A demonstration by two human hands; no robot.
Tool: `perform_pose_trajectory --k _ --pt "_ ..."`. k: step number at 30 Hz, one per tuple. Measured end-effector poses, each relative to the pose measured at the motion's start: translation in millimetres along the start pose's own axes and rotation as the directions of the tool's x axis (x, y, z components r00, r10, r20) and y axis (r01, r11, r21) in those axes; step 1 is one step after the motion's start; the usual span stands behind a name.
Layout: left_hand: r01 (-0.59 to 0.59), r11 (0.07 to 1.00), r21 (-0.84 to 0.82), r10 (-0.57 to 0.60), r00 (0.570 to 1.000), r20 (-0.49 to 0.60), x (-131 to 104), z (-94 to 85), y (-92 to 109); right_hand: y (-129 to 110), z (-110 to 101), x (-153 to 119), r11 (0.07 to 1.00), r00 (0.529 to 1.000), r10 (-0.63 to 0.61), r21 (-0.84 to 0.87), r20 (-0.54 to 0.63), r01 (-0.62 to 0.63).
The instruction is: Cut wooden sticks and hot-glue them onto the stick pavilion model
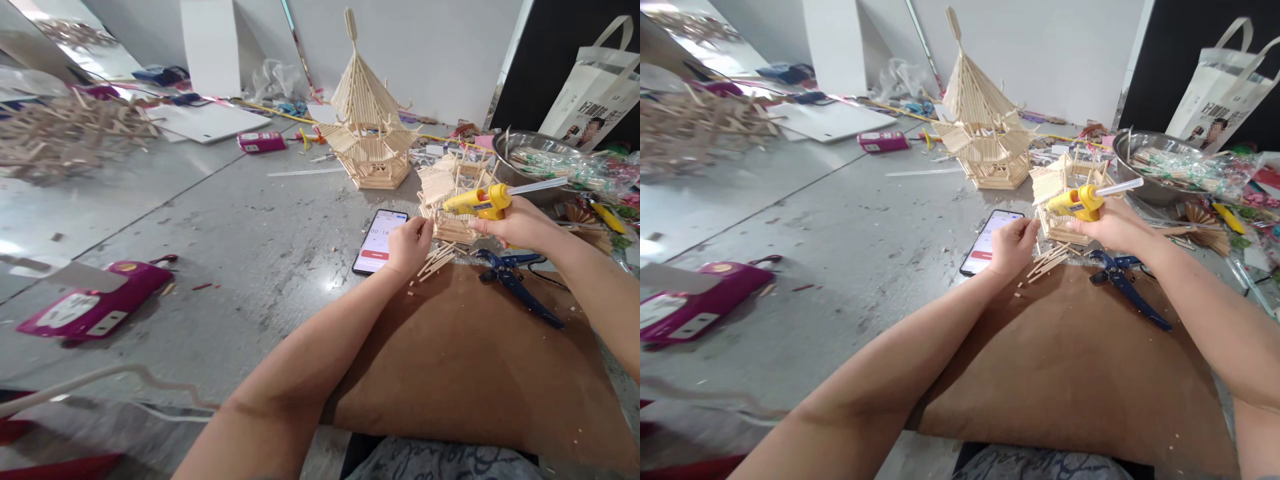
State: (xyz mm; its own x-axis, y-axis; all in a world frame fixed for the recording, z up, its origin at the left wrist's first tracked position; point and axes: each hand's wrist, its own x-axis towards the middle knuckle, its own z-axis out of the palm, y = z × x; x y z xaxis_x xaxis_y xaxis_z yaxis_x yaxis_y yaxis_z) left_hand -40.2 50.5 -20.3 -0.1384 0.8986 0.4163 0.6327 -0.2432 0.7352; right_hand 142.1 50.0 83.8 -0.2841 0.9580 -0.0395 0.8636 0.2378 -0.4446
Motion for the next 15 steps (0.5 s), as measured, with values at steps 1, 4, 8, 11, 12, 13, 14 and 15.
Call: perform_pose_trajectory --k 1,4,8,11,12,13,14,15 --pt "0.001 1.0 -0.001 -0.001 1.0 0.002 0.3 0.0 -0.2 -0.8 -0.3 0.0 1.0 1.0 0.005 0.0 -0.005 -0.005" --pt "0.007 1.0 -0.003 -0.007 1.0 0.014 1.2 -0.5 -0.3 -2.2 -0.6 0.2 0.999 0.999 0.028 0.034 -0.019 -0.027" --pt "0.013 1.0 0.001 -0.013 1.0 0.022 1.7 -1.4 0.5 -1.1 0.7 -0.1 0.998 0.999 0.01 0.06 -0.038 -0.008" --pt "0.006 1.0 0.004 -0.006 1.0 0.028 1.8 -2.2 1.5 0.7 1.8 -1.2 0.995 0.994 -0.09 0.046 -0.058 0.093" --pt "0.004 1.0 0.004 -0.004 1.0 0.029 2.0 -2.6 1.9 1.2 1.9 -1.8 0.992 0.991 -0.12 0.042 -0.063 0.123" --pt "0.002 1.0 0.002 -0.003 1.0 0.03 2.2 -2.9 2.3 1.8 1.9 -2.5 0.989 0.989 -0.137 0.04 -0.061 0.14" --pt "0.002 1.0 -0.002 -0.002 0.999 0.032 2.6 -3.3 2.6 2.6 1.6 -3.5 0.99 0.989 -0.135 0.04 -0.059 0.138" --pt "0.003 1.0 -0.007 -0.003 0.999 0.034 3.1 -3.7 3.0 3.8 1.3 -4.7 0.991 0.991 -0.12 0.044 -0.057 0.123"
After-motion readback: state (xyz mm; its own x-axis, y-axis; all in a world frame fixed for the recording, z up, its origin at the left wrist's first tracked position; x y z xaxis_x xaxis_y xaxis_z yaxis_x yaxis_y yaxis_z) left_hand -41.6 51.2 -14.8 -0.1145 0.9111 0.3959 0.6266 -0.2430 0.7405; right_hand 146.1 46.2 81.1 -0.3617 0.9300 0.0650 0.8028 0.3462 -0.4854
